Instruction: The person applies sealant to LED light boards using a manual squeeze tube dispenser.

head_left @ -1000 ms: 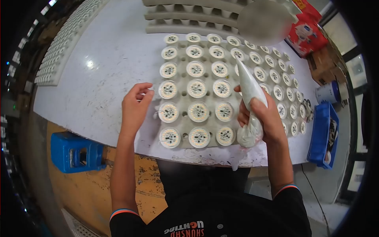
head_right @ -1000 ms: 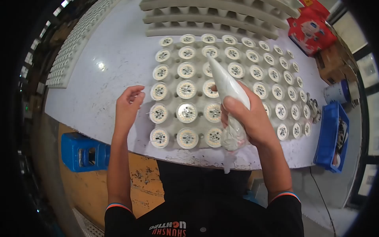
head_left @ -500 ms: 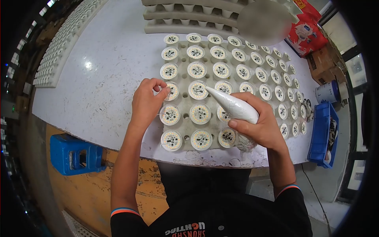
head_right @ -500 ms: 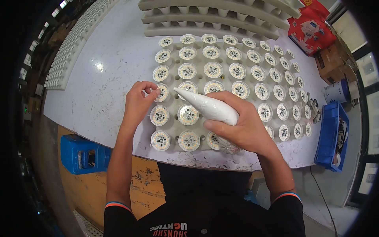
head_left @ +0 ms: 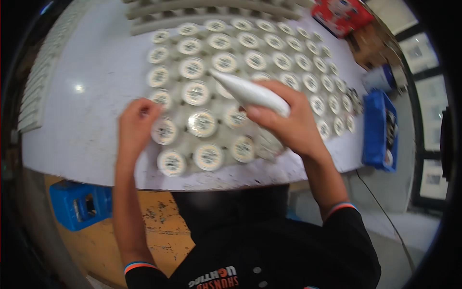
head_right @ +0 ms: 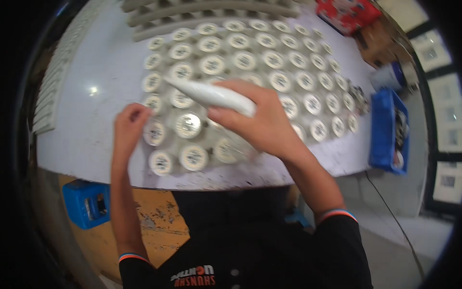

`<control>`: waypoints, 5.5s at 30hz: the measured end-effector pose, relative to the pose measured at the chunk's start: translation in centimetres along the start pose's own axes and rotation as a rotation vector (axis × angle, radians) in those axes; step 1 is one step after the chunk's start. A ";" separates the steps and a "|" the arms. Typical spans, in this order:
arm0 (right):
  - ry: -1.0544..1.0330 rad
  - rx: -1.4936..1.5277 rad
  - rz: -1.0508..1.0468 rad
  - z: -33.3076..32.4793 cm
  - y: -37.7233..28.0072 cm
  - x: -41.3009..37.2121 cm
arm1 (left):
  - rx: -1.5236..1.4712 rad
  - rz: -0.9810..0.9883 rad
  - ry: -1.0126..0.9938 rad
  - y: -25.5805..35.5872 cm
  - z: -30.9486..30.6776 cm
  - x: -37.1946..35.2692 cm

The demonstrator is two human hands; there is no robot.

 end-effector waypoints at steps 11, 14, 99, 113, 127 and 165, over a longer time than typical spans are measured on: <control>0.056 0.227 0.078 -1.8 0.7 -1.4 | 0.481 -0.135 -0.139 4.1 -0.1 0.6; 0.044 0.120 0.051 -1.8 -0.6 -1.1 | 0.288 0.098 -0.093 2.7 0.1 0.7; -0.358 -0.886 -0.281 7.7 0.9 7.4 | -0.360 0.021 -0.079 0.2 0.7 0.8; -0.248 -0.356 -0.065 3.9 0.0 5.9 | -0.071 -0.005 0.070 0.6 -1.4 4.8; -0.195 -0.310 0.003 2.5 0.5 5.5 | -0.148 0.003 0.064 -0.8 -0.2 7.5; -0.213 -0.580 -0.200 5.3 1.2 10.8 | -0.338 -0.067 -0.256 -0.4 0.8 6.5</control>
Point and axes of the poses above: each hand's wrist, its own x-axis towards the middle knuckle, its own z-axis out of the palm, y = z × x, the point moved 5 cm from there along x, towards the middle knuckle, and after that the axes turned 5 degrees about x, right-handed, at the moved point
